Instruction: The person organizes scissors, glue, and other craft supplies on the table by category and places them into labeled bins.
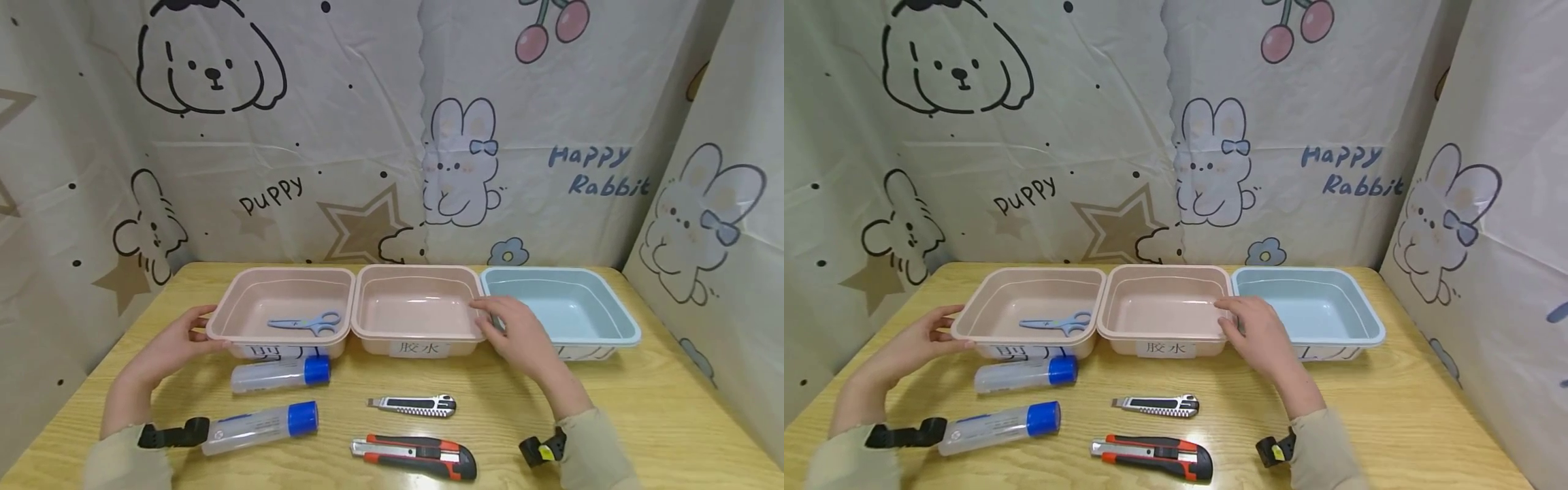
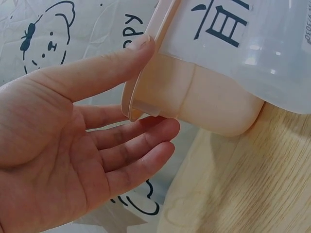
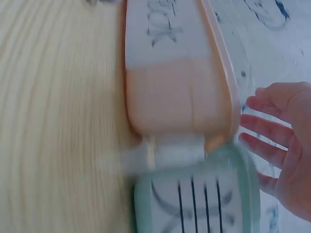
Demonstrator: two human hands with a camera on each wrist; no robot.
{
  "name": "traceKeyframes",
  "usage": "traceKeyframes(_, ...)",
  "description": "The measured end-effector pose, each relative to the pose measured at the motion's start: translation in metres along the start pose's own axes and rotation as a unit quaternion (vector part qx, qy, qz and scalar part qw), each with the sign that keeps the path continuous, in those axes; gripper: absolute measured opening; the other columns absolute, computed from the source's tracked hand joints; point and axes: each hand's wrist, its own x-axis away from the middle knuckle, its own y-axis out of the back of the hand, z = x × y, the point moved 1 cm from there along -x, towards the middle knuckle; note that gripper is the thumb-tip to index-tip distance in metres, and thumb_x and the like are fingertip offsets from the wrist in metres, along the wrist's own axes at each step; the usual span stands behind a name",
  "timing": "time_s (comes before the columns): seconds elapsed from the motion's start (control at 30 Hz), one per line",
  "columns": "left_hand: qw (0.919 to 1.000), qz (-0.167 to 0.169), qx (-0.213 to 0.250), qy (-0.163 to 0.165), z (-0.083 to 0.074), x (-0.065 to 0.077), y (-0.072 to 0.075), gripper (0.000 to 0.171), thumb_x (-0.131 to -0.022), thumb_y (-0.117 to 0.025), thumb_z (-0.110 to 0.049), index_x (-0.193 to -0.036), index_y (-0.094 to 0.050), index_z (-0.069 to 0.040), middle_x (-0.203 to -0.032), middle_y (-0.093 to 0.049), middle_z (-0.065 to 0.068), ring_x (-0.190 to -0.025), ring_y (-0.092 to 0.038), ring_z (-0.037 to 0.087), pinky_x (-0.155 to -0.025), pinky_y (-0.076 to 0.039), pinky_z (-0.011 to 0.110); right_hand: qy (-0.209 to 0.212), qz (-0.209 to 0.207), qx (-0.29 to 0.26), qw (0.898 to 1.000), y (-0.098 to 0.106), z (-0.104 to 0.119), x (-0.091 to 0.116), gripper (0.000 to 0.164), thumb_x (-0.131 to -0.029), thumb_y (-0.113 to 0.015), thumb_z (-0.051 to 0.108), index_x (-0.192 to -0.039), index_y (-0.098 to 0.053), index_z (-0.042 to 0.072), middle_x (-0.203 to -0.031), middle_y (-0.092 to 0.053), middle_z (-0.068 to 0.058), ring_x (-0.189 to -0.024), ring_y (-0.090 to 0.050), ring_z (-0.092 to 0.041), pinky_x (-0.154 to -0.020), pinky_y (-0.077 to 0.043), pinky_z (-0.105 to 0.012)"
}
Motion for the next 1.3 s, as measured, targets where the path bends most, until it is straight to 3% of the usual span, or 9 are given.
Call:
traceKeyframes(0.23,0.9999,-0.005,-0.011,-0.003,-0.001,0.001,0.002,0.084,-0.081,-0.066,-0.039,-0.140,-0.022,0.002,-0.129,-0.040,0.025,-0.106,-0.049,0.035,-0.078,-0.046,0.040,-0.027,-0.044,0.015,0.999,0.026,-0.041,0.012,0.031,-0.092,-0.053,0.020,-0.119,-0.057,0.006,-0.120,-0.057,-0.017,-0.113,-0.047,-0.037,-0.094,-0.036,-0.053)
traceKeyframes(0.4,0.9982,-0.026,-0.052,-0.009,-0.014,0.002,0.002,0.087,-0.078,-0.069,-0.040,-0.137,-0.026,0.006,-0.131,-0.032,0.029,-0.111,-0.042,0.044,-0.081,-0.045,0.052,-0.090,-0.054,0.016,0.994,0.041,-0.067,0.027,0.035,-0.094,-0.049,0.022,-0.123,-0.052,0.003,-0.124,-0.051,-0.023,-0.113,-0.044,-0.043,-0.088,-0.036,-0.056)
traceKeyframes(0.57,0.9933,-0.060,-0.095,-0.027,-0.032,0.006,0.004,0.080,-0.078,-0.069,-0.038,-0.136,-0.032,0.003,-0.131,-0.030,0.031,-0.113,-0.036,0.047,-0.082,-0.041,0.060,-0.157,-0.072,0.035,0.984,0.054,-0.090,0.039,0.041,-0.095,-0.044,0.028,-0.125,-0.050,0.001,-0.125,-0.048,-0.028,-0.082,-0.052,-0.037,-0.073,-0.040,-0.054)
traceKeyframes(0.67,0.9895,-0.092,-0.097,-0.056,-0.044,0.009,0.004,0.068,-0.081,-0.067,-0.034,-0.133,-0.039,0.000,-0.130,-0.034,0.027,-0.112,-0.037,0.045,-0.084,-0.038,0.060,-0.188,-0.064,0.033,0.979,0.058,-0.103,0.045,0.044,-0.096,-0.042,0.029,-0.127,-0.048,-0.001,-0.127,-0.043,-0.031,-0.091,-0.051,-0.043,-0.078,-0.038,-0.057)
traceKeyframes(0.8,0.9826,-0.120,-0.096,-0.104,-0.059,0.012,0.001,0.052,-0.082,-0.067,-0.025,-0.124,-0.048,0.000,-0.121,-0.045,0.021,-0.108,-0.043,0.038,-0.089,-0.036,0.055,-0.213,-0.056,0.024,0.975,0.060,-0.118,0.050,0.047,-0.096,-0.039,0.030,-0.128,-0.044,-0.003,-0.130,-0.038,-0.034,-0.116,-0.035,-0.053,-0.091,-0.029,-0.062)
traceKeyframes(0.9,0.9829,-0.103,-0.096,-0.119,-0.069,0.010,-0.005,0.044,-0.083,-0.067,-0.020,-0.118,-0.051,0.000,-0.113,-0.053,0.017,-0.103,-0.049,0.033,-0.089,-0.039,0.051,-0.221,-0.072,0.028,0.972,0.063,-0.127,0.055,0.045,-0.095,-0.040,0.028,-0.127,-0.045,-0.004,-0.128,-0.039,-0.035,-0.115,-0.034,-0.053,-0.093,-0.027,-0.062)
traceKeyframes(1.07,0.9882,-0.045,-0.097,-0.109,-0.079,0.006,-0.018,0.032,-0.083,-0.066,-0.021,-0.111,-0.057,-0.007,-0.102,-0.059,0.009,-0.091,-0.054,0.023,-0.081,-0.047,0.041,-0.239,-0.106,0.011,0.965,0.067,-0.134,0.061,0.045,-0.095,-0.041,0.024,-0.129,-0.043,-0.005,-0.129,-0.038,-0.035,-0.117,-0.033,-0.054,-0.094,-0.026,-0.063)
traceKeyframes(1.3,0.9884,0.005,-0.078,-0.130,-0.082,0.000,-0.032,0.022,-0.083,-0.066,-0.019,-0.102,-0.060,-0.009,-0.092,-0.058,0.003,-0.083,-0.054,0.016,-0.073,-0.048,0.031,-0.286,-0.077,-0.097,0.950,0.060,-0.145,0.066,0.069,-0.092,-0.045,0.041,-0.143,-0.020,0.002,-0.143,-0.022,-0.031,-0.125,-0.023,-0.054,-0.096,-0.022,-0.065)
